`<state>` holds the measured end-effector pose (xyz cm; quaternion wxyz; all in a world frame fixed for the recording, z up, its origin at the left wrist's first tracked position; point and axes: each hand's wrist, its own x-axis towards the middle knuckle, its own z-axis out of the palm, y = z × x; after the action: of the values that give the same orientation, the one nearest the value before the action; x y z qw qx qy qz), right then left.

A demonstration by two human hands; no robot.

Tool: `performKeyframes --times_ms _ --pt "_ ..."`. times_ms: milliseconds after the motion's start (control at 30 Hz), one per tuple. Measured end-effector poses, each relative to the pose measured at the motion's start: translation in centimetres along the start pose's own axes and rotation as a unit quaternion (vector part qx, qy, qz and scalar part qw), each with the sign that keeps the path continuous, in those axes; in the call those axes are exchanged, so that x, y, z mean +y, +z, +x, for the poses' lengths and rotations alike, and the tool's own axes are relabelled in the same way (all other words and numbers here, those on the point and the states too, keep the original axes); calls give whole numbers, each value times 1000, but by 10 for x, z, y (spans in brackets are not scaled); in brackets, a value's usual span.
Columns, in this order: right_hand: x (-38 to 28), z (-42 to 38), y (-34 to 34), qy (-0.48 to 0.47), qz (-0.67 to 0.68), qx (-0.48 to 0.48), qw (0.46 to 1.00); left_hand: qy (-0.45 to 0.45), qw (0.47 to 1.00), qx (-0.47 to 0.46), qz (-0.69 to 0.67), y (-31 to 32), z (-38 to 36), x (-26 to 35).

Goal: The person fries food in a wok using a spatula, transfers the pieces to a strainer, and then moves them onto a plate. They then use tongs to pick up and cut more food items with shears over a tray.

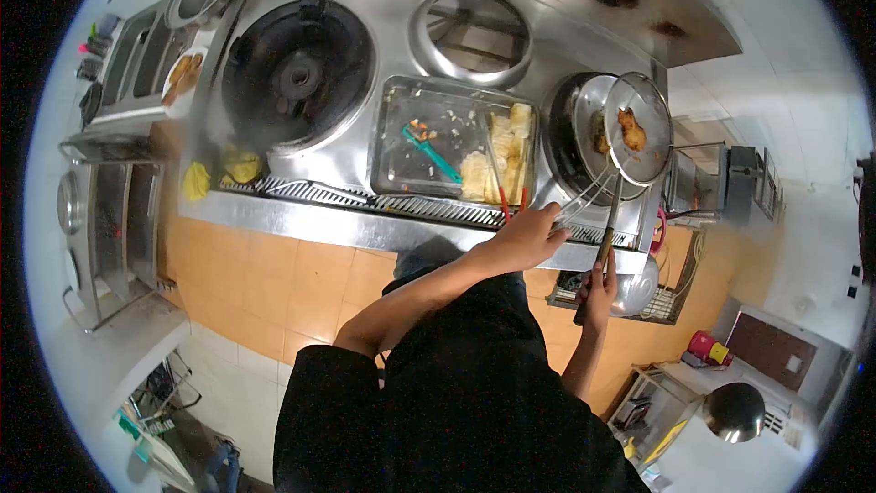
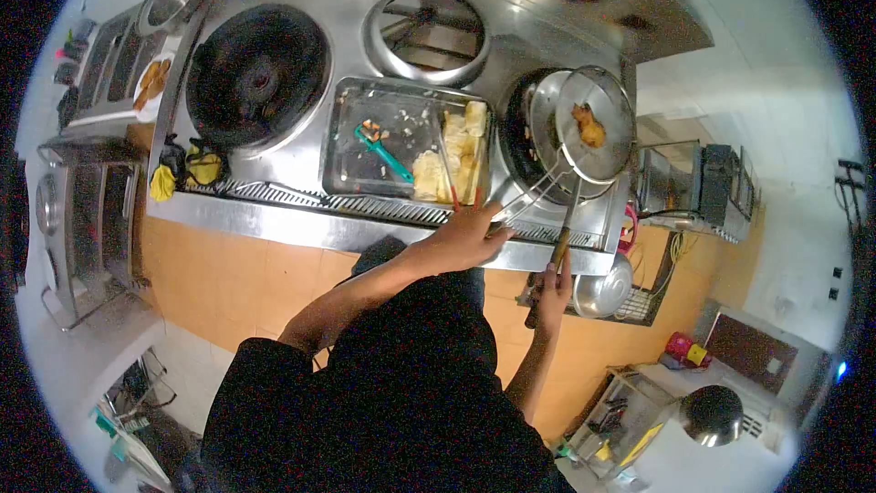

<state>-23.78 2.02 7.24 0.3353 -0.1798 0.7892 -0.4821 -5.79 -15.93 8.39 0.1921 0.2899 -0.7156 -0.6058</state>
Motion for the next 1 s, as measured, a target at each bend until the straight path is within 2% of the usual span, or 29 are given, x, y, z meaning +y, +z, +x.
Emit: performKeyframes --times_ms 100,333,500,700,867,1000 --pt "-14 -10 6 30 -5 5 1000 31 999 21 2 -1 -3 -5" --pt "-25 -20 15 26 -7 -15 1000 24 1000 3 -20 -10 -6 -6" --pt "-34 -34 30 72 -10 -8 997 23 999 -14 -21 -13 -4 -10" --pt "-34 -36 31 82 -2 -13 997 -8 995 -47 -86 -19 -1 -10" --pt "-31 -26 21 73 -12 -7 997 -10 998 -19 -62 -14 4 -5" --pt "-16 -7 -1 65 -5 -10 998 -50 998 -22 -27 -17 7 -4"
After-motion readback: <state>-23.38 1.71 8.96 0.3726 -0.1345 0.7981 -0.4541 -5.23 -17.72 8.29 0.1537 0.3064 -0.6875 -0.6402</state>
